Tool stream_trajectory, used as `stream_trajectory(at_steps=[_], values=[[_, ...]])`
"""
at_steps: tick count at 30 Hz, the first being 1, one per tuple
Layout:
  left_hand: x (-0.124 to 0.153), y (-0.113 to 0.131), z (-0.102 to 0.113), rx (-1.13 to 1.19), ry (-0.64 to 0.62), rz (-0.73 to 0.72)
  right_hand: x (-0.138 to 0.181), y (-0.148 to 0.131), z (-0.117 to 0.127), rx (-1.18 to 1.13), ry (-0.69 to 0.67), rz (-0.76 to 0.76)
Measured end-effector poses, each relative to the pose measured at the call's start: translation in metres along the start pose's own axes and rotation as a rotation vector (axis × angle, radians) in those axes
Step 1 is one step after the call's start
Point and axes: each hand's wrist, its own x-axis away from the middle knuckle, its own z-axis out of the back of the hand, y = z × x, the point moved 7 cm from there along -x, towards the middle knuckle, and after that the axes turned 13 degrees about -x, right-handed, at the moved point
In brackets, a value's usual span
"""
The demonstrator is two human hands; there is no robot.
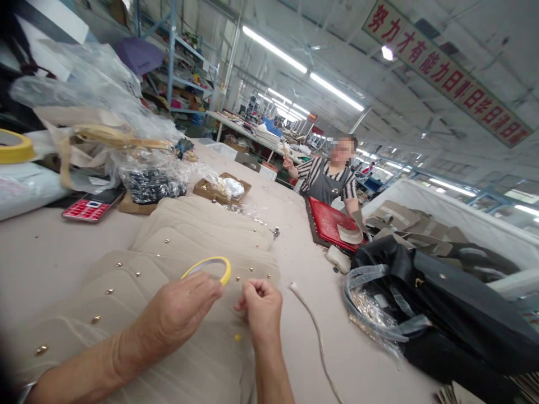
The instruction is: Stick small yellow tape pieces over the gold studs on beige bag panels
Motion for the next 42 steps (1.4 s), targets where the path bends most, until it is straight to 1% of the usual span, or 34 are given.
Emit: stream_trajectory(at_steps=[1, 2, 5, 6, 8, 11, 16, 18, 20, 23, 24, 26, 29, 31, 33, 36, 38, 40, 42], values=[[0.001, -0.001, -0.004, -0.037, -0.048, 0.013, -0.007, 0.002, 0.002, 0.006, -0.006, -0.036], [0.002, -0.001, -0.011, -0.084, -0.122, 0.024, -0.013, 0.004, 0.002, 0.032, -0.024, -0.061], [0.008, 0.001, -0.037, -0.220, -0.414, 0.032, -0.025, 0.006, 0.000, 0.182, -0.087, -0.075], [0.010, 0.002, -0.043, -0.242, -0.494, 0.034, -0.027, 0.006, -0.002, 0.227, -0.103, -0.066], [0.011, 0.005, -0.050, -0.253, -0.594, 0.040, -0.029, 0.008, -0.005, 0.286, -0.120, -0.047], [0.009, 0.007, -0.052, -0.237, -0.647, 0.051, -0.030, 0.008, -0.010, 0.348, -0.120, -0.005], [0.009, 0.007, -0.052, -0.217, -0.667, 0.042, -0.029, -0.006, -0.023, 0.720, -0.156, 0.244], [0.010, 0.008, -0.052, -0.201, -0.664, 0.019, -0.027, -0.008, -0.025, 0.788, -0.167, 0.306], [0.010, 0.010, -0.050, -0.190, -0.659, 0.003, -0.024, -0.007, -0.021, 0.786, -0.151, 0.331], [0.010, 0.011, -0.048, -0.191, -0.653, -0.015, -0.020, 0.000, -0.006, 0.642, -0.084, 0.267], [0.010, 0.012, -0.047, -0.193, -0.643, -0.026, -0.019, 0.002, -0.002, 0.582, -0.081, 0.245], [0.009, 0.013, -0.045, -0.194, -0.615, -0.056, -0.015, 0.002, -0.002, 0.524, -0.120, 0.245], [0.010, 0.014, -0.047, -0.194, -0.602, -0.098, -0.011, -0.004, -0.012, 0.631, -0.176, 0.351], [0.012, 0.014, -0.048, -0.192, -0.601, -0.105, -0.011, -0.009, -0.019, 0.734, -0.159, 0.425], [0.013, 0.013, -0.048, -0.184, -0.590, -0.087, -0.012, -0.011, -0.025, 0.829, -0.134, 0.466], [0.011, 0.011, -0.041, -0.141, -0.538, -0.032, -0.016, -0.012, -0.031, 0.937, -0.110, 0.436], [0.008, 0.008, -0.034, -0.084, -0.479, 0.003, -0.019, -0.012, -0.031, 0.945, -0.100, 0.382], [0.006, 0.006, -0.027, -0.021, -0.416, 0.011, -0.019, -0.014, -0.028, 0.890, -0.120, 0.334], [0.005, 0.005, -0.022, 0.039, -0.347, -0.004, -0.017, -0.016, -0.023, 0.779, -0.148, 0.306]])
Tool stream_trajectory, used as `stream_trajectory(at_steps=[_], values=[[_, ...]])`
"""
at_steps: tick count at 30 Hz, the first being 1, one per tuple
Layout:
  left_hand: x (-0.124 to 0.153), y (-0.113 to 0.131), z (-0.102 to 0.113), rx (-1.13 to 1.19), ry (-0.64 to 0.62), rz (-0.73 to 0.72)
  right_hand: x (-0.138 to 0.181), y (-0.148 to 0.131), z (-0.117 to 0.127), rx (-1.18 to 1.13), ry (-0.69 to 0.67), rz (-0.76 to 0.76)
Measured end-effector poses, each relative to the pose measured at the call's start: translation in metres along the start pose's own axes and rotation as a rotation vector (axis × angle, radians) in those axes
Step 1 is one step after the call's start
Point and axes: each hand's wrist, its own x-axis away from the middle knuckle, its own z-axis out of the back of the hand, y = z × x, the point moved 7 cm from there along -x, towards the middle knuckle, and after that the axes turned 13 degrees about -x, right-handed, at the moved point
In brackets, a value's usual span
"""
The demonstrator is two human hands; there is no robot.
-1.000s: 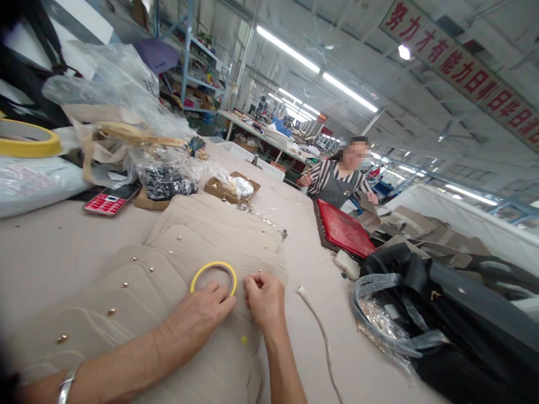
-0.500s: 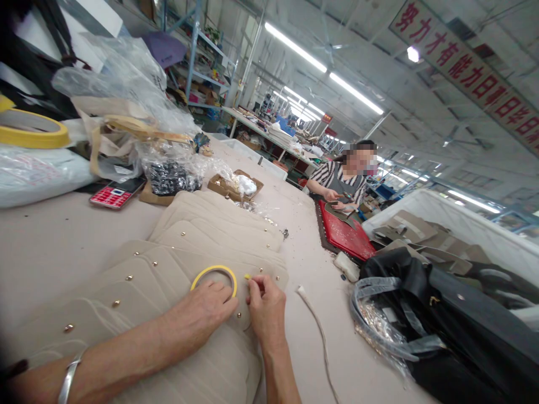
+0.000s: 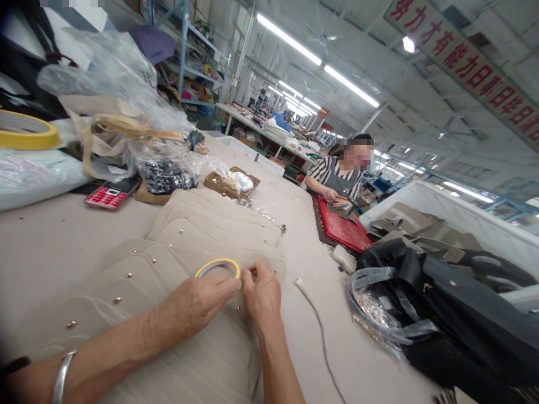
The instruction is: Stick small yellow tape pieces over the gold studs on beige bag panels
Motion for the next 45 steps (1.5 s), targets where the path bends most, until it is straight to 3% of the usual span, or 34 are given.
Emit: stream_trajectory(at_steps=[4, 7, 10, 13, 20, 24, 27, 32, 34, 37, 41, 45], values=[[0.002, -0.004, 0.003, 0.081, 0.137, -0.020, 0.018, 0.001, 0.017, -0.323, 0.020, 0.017], [0.003, -0.006, 0.000, 0.095, 0.167, -0.003, 0.035, -0.013, 0.021, -0.400, -0.044, 0.175], [0.003, -0.005, -0.004, 0.103, 0.146, -0.006, 0.047, -0.033, 0.019, -0.320, -0.080, 0.392], [0.003, -0.005, -0.004, 0.110, 0.128, -0.007, 0.052, -0.043, 0.014, -0.222, -0.082, 0.511], [0.001, -0.001, -0.002, 0.218, 0.039, -0.037, 0.055, -0.037, 0.010, -0.060, -0.037, 0.525], [0.002, -0.006, -0.003, 0.155, 0.016, 0.018, 0.061, -0.044, 0.013, -0.004, 0.058, 0.560], [0.002, -0.007, 0.001, 0.078, 0.039, 0.031, 0.060, -0.046, 0.015, -0.076, 0.099, 0.449], [0.004, 0.002, 0.018, 0.054, 0.215, -0.027, 0.050, -0.008, 0.011, -0.500, 0.097, -0.099], [0.006, 0.004, 0.017, 0.036, 0.217, -0.015, 0.051, 0.012, 0.008, -0.598, 0.091, -0.260], [0.005, 0.004, 0.000, -0.069, 0.031, 0.043, 0.057, 0.036, -0.001, -0.650, -0.046, -0.399], [0.002, 0.004, -0.022, -0.204, -0.262, 0.079, 0.064, 0.042, -0.005, -0.553, -0.142, -0.356], [0.000, 0.009, -0.025, -0.226, -0.328, 0.046, 0.063, 0.037, -0.004, -0.360, -0.143, -0.307]])
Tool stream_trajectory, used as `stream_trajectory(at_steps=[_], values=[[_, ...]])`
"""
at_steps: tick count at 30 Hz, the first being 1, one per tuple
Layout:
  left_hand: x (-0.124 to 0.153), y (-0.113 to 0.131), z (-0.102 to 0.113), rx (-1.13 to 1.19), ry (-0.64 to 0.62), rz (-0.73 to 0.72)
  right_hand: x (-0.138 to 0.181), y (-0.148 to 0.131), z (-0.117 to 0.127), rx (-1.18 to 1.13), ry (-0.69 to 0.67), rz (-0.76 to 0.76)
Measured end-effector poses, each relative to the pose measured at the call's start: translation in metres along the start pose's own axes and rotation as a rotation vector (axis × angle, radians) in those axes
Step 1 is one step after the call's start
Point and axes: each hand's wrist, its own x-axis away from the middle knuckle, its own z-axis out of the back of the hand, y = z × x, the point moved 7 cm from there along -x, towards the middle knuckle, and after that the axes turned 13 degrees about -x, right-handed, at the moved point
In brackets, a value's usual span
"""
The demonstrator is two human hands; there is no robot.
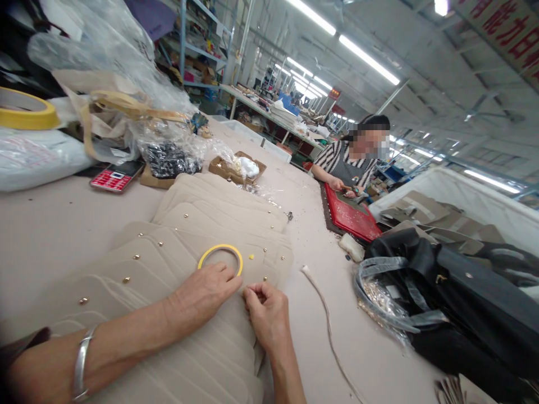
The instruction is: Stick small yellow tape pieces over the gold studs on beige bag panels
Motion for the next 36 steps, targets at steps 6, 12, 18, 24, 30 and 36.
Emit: stream_trajectory(at_steps=[6, 12, 18, 24, 30, 36], values=[[-0.001, -0.001, 0.005, 0.020, -0.007, -0.014, 0.000, -0.019, -0.007, 0.273, -0.004, 0.166], [-0.001, 0.001, 0.004, -0.005, -0.012, -0.057, 0.001, -0.024, -0.014, 0.410, 0.002, 0.293], [0.000, -0.001, 0.002, 0.001, 0.026, -0.066, 0.012, -0.013, 0.008, 0.288, 0.130, 0.260], [-0.001, -0.002, 0.004, 0.003, 0.028, -0.079, 0.022, -0.007, -0.004, 0.409, 0.111, 0.385], [-0.004, -0.018, 0.001, 0.049, 0.057, 0.010, 0.009, -0.006, -0.013, 0.495, 0.168, 0.331], [-0.011, -0.055, 0.009, -0.066, 0.267, 0.275, 0.004, -0.009, 0.004, 0.256, 0.130, 0.310]])
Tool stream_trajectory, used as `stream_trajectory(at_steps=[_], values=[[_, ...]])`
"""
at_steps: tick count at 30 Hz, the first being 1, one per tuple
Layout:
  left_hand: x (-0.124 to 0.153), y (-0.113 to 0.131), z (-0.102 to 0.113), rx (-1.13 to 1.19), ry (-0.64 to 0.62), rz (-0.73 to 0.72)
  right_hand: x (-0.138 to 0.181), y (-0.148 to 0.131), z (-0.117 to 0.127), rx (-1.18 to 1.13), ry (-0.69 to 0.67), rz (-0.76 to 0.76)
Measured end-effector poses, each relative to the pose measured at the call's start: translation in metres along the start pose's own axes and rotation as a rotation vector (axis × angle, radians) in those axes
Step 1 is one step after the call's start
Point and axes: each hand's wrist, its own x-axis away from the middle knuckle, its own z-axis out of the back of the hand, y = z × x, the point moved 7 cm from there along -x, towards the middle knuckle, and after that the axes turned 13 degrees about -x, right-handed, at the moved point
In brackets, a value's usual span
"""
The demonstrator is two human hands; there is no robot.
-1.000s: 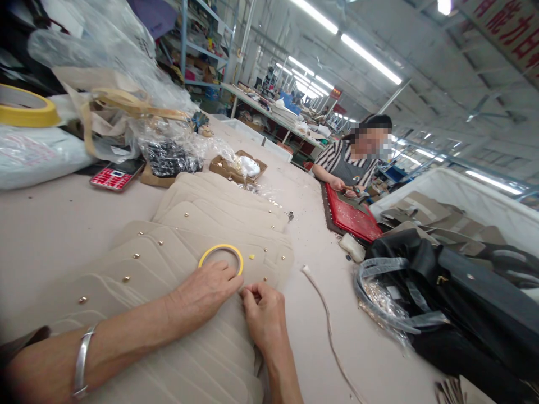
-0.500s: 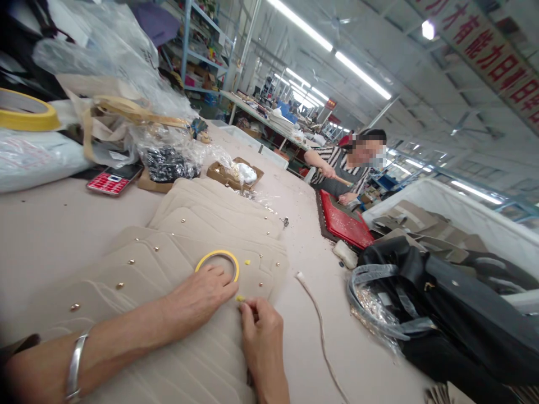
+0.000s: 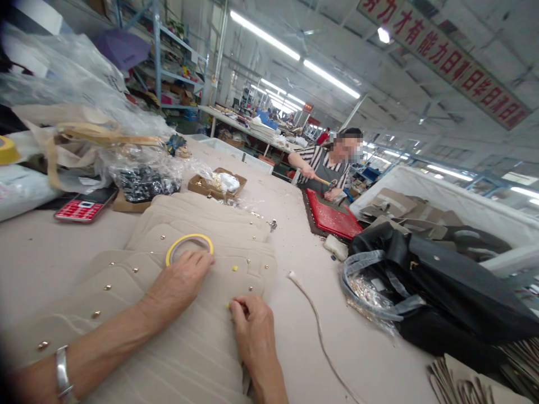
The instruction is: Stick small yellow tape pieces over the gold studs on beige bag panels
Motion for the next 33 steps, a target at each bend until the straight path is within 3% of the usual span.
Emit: stream_trajectory(at_steps=[4, 9, 14, 19, 27, 33], values=[[-0.003, -0.003, -0.003, -0.006, 0.009, -0.002, -0.003, 0.013, 0.024, -0.085, 0.172, 0.008], [-0.005, 0.003, -0.005, 0.059, -0.024, -0.041, -0.009, 0.024, 0.029, -0.104, 0.243, -0.035], [0.011, 0.031, -0.012, 0.120, -0.215, -0.224, -0.013, 0.025, 0.027, -0.116, 0.240, -0.046], [0.023, 0.049, -0.009, 0.078, -0.266, -0.347, -0.012, 0.027, 0.027, -0.138, 0.228, -0.057], [0.029, 0.058, 0.000, -0.013, -0.319, -0.429, -0.010, 0.028, 0.025, -0.159, 0.224, -0.048], [0.041, 0.045, 0.005, 0.095, -0.349, -0.379, -0.010, 0.027, 0.027, -0.176, 0.226, -0.053]])
